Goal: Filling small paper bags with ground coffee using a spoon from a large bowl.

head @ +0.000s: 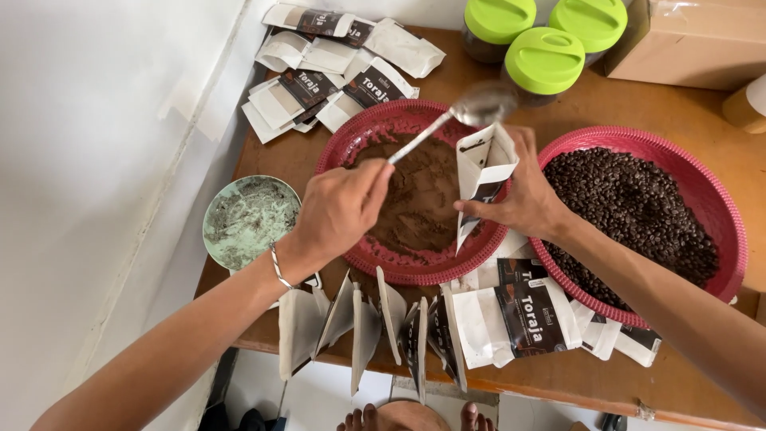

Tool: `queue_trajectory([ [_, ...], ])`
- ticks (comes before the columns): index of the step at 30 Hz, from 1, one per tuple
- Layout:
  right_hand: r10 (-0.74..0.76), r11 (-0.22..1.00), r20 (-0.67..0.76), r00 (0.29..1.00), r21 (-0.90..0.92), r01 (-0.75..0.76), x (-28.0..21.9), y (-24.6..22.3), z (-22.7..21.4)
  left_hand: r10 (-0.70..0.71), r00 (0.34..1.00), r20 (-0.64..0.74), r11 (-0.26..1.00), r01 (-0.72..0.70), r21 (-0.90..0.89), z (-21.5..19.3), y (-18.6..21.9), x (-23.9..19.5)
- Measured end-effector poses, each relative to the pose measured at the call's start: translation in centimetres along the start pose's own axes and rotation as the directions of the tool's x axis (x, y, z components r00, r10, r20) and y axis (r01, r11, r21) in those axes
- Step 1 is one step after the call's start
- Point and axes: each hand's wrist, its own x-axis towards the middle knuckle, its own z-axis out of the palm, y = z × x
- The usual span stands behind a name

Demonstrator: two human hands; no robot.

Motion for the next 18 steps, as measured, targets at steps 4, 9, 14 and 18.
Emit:
queue_trajectory([
  [4, -0.227, 0.962, -0.120, 0.966, -0.179, 0.204, -0.7, -0.9, -1.9, -0.251, 0.968, -0.011, 0.952, 0.244, -0.184, -2.3, 0.8, 1.4],
  [9, -0.127, 0.966, -0.118, 0.985, -0.241, 0.096, -4.6, -4.5, -3.1, -0.355, 0.933, 0.055, 0.902, 0.357, -0.241, -1.6, -1.0, 1.2],
  [14, -0.113, 0.979, -0.240, 0.964, -0.192, 0.067, -12.1, -0.6, -0.6, -0.338, 0.941, 0.036, 0.906, 0.335, -0.260, -0.9, -0.4, 1.6],
  [18, 0.057, 0.983, -0.346, 0.937, -0.144, -0.113, -16.6, -0.6, 1.5, -0.339, 0.938, 0.075, 0.897, 0.346, -0.275, -0.3, -0.1, 1.2],
])
